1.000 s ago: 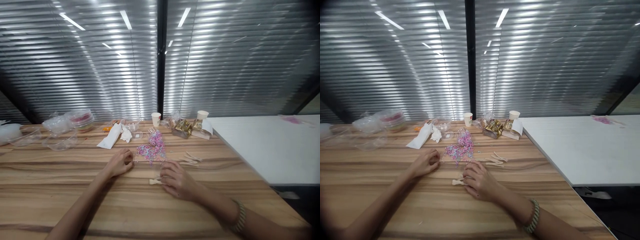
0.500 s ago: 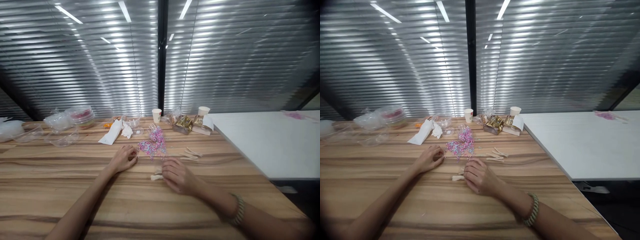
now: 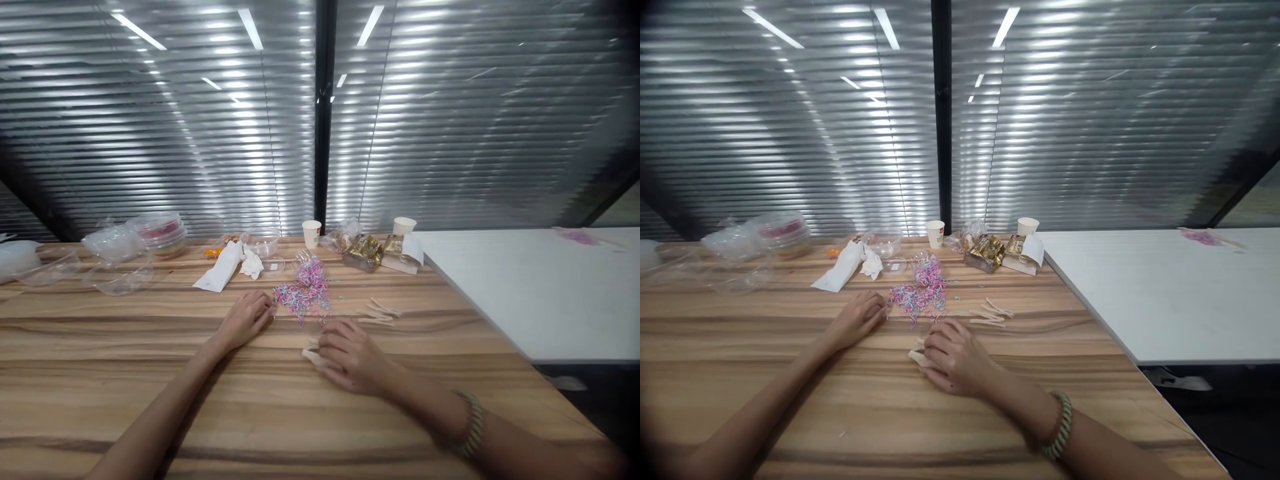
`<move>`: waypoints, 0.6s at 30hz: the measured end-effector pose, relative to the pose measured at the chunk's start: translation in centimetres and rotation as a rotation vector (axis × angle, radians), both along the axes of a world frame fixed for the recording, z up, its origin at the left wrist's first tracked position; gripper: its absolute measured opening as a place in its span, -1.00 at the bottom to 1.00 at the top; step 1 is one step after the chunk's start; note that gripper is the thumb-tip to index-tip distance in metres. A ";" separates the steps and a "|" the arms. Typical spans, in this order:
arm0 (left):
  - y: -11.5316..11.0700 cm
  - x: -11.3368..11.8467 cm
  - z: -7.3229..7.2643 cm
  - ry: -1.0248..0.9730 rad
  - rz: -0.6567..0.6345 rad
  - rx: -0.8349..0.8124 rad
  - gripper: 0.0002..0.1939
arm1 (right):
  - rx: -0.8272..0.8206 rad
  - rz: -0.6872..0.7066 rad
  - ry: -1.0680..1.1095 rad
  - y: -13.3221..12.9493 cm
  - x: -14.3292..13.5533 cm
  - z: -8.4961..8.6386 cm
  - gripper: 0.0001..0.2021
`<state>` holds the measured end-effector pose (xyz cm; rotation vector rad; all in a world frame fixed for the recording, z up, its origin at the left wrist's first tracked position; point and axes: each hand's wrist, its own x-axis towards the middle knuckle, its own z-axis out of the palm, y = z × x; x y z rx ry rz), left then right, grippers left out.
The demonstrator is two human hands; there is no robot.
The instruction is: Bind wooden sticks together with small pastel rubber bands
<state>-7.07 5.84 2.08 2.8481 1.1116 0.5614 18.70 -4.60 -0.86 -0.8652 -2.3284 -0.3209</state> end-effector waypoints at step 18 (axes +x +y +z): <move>-4.0 5.5 0.6 -0.787 0.003 -0.677 -0.70 | -0.199 -0.172 0.304 -0.2 -0.5 -0.2 -0.64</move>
